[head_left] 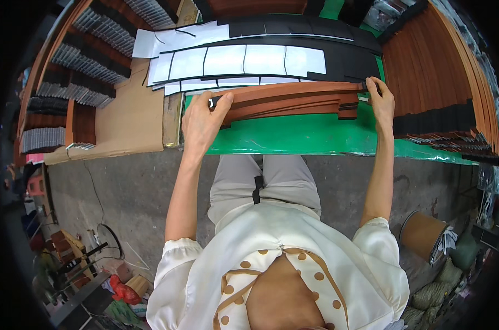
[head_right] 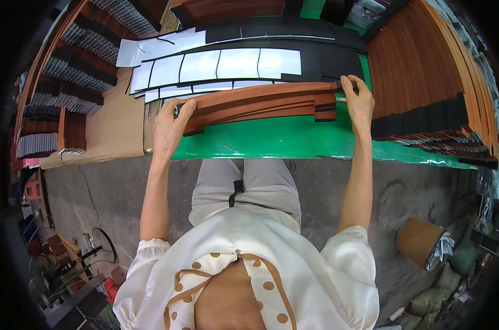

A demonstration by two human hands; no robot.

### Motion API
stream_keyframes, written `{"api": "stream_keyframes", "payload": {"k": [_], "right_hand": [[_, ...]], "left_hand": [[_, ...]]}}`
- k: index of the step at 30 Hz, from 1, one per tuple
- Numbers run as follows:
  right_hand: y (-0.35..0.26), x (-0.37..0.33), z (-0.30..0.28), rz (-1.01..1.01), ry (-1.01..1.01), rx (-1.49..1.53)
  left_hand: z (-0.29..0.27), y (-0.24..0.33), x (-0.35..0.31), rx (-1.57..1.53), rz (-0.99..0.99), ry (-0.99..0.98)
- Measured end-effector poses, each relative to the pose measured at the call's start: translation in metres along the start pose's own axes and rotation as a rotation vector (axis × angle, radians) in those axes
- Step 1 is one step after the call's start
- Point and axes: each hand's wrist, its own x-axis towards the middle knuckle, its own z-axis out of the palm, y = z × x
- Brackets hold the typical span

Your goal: Applying black adhesive strips to the edges of wood-patterned panels in a manufacturing setting.

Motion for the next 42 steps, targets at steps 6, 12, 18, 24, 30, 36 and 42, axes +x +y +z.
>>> {"api": "stream_keyframes", "payload": {"k": [6, 12, 18, 24, 30, 36, 42], "right_hand": [[-0.003, -0.006, -0.005, 0.053, -0.032, 0.095], [0.017, -0.006, -0.006, -0.065, 0.044, 0.620], [0.038, -0.031, 0.024, -0.099, 0.016, 0.470], [0.053, -0.035, 0.018, -0.181, -0.003, 0.312], [0.054, -0.031, 0.028, -0.205, -0.016, 0.168], [0.042, -0.031, 0.009, -0.259, 0.309, 0.276], [0.006, -0.037, 0.029, -0.258, 0.274, 0.248]], "left_hand": [[-0.002, -0.006, -0.005, -0.098, -0.124, -0.093], [-0.009, -0.006, -0.014, -0.782, -0.081, 0.020], [0.018, -0.063, -0.021, -0.533, 0.083, 0.114], [0.013, -0.066, -0.029, -0.255, 0.243, 0.177], [-0.017, -0.093, -0.030, -0.271, 0.332, 0.153], [-0.170, -0.217, 0.008, 0.217, 0.106, 0.698], [-0.293, -0.303, 0.052, 1.025, -0.227, 0.675]]}}
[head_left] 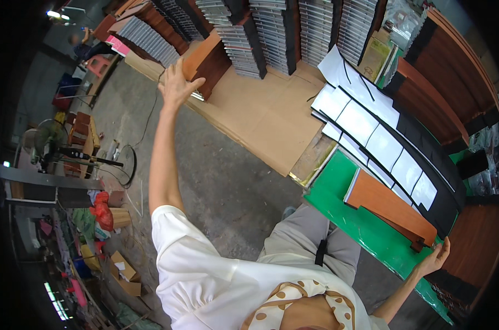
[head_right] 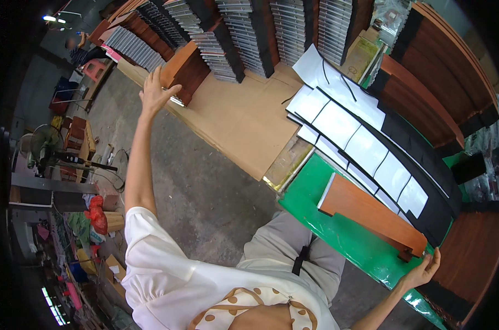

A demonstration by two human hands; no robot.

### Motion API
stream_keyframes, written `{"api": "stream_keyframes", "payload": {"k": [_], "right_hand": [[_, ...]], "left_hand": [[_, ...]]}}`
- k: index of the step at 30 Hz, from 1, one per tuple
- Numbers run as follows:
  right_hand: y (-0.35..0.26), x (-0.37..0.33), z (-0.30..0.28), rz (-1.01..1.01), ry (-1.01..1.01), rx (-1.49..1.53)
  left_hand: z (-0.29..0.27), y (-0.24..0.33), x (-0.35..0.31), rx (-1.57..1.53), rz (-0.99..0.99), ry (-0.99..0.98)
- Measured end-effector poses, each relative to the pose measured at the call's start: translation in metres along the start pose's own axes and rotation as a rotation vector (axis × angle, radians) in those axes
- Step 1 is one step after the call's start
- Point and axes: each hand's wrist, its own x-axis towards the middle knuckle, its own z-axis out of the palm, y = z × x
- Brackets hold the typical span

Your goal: Applying black adhesive strips to the edges of wood-patterned panels in a manufacturing setting.

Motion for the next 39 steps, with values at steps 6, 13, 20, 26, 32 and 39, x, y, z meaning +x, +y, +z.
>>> {"api": "stream_keyframes", "payload": {"k": [6, 13, 20, 26, 32, 39], "right_hand": [[-0.016, -0.007, 0.016, -0.135, -0.100, -0.011], [-0.034, -0.019, 0.016, -0.212, -0.147, 0.017], [-0.111, -0.051, 0.063, -0.548, -0.274, 0.053], [-0.171, -0.080, 0.084, -1.218, -0.481, -0.022], [-0.146, -0.052, 0.052, -1.030, -0.484, -0.388], [-0.087, -0.003, 0.037, -0.869, -0.512, -0.413]], "left_hand": [[0.017, -0.042, 0.035, -0.610, -0.202, -0.368], [-0.025, -0.080, -0.037, -1.682, -0.772, -0.213], [-0.084, -0.091, -0.228, -1.893, -0.813, -0.132], [-0.133, 0.053, -0.250, -1.924, -0.520, -0.580], [-0.151, 0.224, -0.187, -1.801, 0.060, -1.044], [-0.162, 0.314, -0.154, -1.557, 0.490, -0.924]]}}
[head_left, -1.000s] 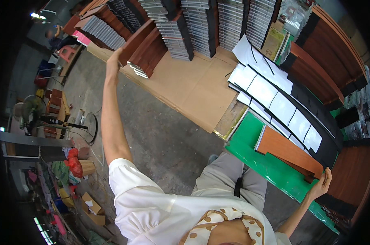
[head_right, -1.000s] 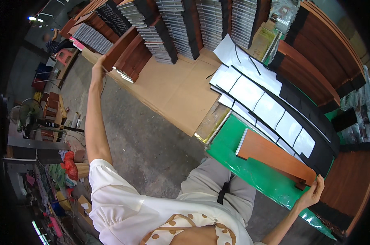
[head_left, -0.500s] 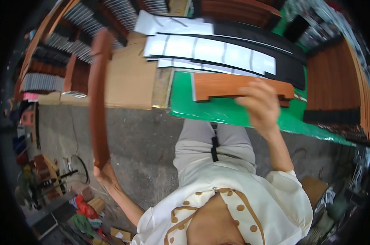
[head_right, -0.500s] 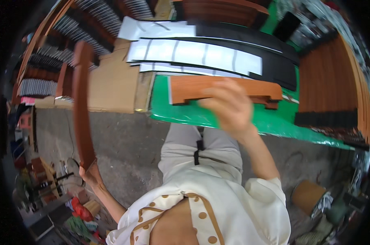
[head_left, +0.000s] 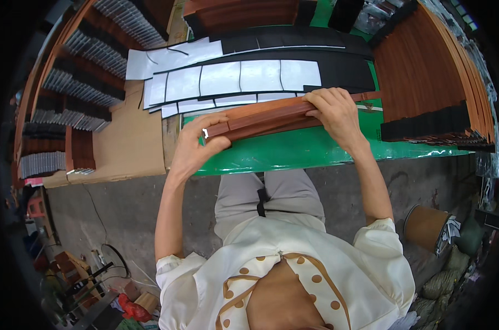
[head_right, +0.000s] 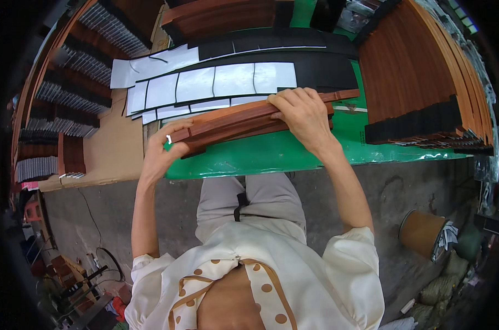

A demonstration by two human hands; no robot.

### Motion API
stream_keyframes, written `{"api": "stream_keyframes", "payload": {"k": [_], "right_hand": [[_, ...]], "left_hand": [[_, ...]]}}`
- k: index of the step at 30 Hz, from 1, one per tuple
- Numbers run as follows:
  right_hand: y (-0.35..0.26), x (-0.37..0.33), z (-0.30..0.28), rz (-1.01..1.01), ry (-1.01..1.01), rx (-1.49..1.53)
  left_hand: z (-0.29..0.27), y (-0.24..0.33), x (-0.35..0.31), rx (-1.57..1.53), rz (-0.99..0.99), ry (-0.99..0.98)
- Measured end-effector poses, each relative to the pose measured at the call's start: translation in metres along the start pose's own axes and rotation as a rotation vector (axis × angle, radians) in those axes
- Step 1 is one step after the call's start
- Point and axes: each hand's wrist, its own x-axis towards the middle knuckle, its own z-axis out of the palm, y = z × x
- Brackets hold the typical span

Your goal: Applying black adhesive strips to the edges of wood-patterned panels in a manufacturing setting.

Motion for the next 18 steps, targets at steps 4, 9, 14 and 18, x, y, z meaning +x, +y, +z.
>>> {"api": "stream_keyframes", "payload": {"k": [4, 9, 14, 18], "right_hand": [[0.011, -0.001, 0.010, 0.031, -0.088, 0.067], [0.010, 0.008, -0.003, 0.122, -0.283, 0.159], [0.030, 0.064, -0.015, 0.167, -0.262, 0.403], [0.034, 0.152, 0.058, -0.077, -0.383, 0.312]], "left_hand": [[0.007, -0.011, 0.013, 0.361, 0.136, 0.051], [-0.005, -0.012, 0.017, 0.370, 0.061, -0.107], [-0.043, -0.031, 0.052, -0.150, 0.014, 0.091], [-0.052, -0.075, 0.117, 0.614, 0.221, 0.043]]}}
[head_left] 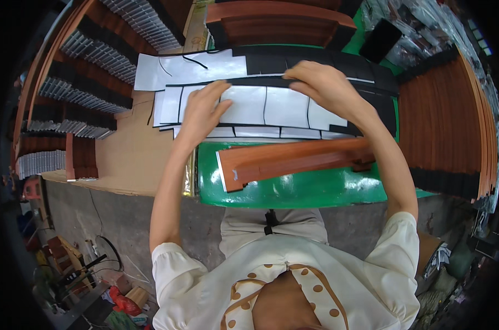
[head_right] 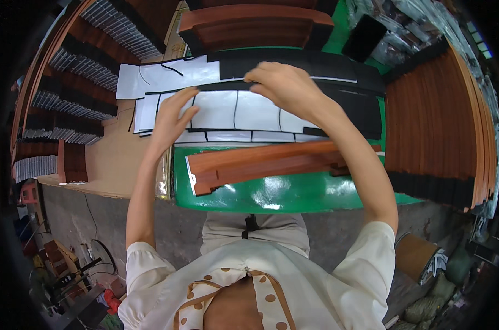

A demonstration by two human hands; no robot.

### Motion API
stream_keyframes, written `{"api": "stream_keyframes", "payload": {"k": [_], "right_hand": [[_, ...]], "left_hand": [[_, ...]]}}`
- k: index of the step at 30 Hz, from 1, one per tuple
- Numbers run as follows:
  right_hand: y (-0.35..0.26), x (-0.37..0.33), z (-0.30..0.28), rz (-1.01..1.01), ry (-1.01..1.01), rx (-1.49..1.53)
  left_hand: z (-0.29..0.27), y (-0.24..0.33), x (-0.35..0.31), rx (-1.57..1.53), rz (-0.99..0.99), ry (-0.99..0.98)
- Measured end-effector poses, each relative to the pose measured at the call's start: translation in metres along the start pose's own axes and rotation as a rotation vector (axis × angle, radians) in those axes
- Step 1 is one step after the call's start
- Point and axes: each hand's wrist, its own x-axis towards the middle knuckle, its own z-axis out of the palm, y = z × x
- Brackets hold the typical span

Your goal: Applying black adhesive strips to the edges of wood-patterned panels in a manufacturing setting.

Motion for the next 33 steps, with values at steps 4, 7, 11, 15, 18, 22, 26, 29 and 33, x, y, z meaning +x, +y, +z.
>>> {"api": "stream_keyframes", "payload": {"k": [4, 7, 11, 15, 18, 22, 26, 29, 33], "right_hand": [[0.032, 0.078, 0.056, -0.022, -0.100, -0.160], [0.051, 0.112, 0.089, -0.081, -0.002, -0.302], [0.063, 0.134, 0.115, -0.186, 0.028, -0.458], [0.066, 0.141, 0.120, -0.269, -0.042, -0.593], [0.067, 0.141, 0.121, -0.259, -0.023, -0.567], [0.068, 0.138, 0.094, 0.161, 0.122, -0.223], [0.026, 0.112, 0.056, 0.357, 0.059, 0.376], [-0.028, 0.075, 0.032, 0.400, -0.002, 0.678], [-0.075, 0.021, 0.019, 0.223, 0.060, 0.607]], "left_hand": [[0.044, -0.014, 0.049, 0.355, 0.070, 0.031], [0.055, -0.023, 0.063, 0.337, 0.019, -0.015], [0.062, -0.034, 0.058, 0.326, 0.041, 0.035], [0.062, -0.037, 0.054, 0.305, 0.048, 0.055], [0.062, -0.038, 0.055, 0.312, 0.051, 0.076], [0.066, -0.037, 0.058, 0.276, 0.066, 0.101], [0.042, -0.035, 0.056, -0.334, -0.185, 0.110], [0.000, 0.004, 0.035, -0.493, -0.187, 0.277], [-0.039, 0.078, 0.002, -0.750, -0.209, 0.149]]}}
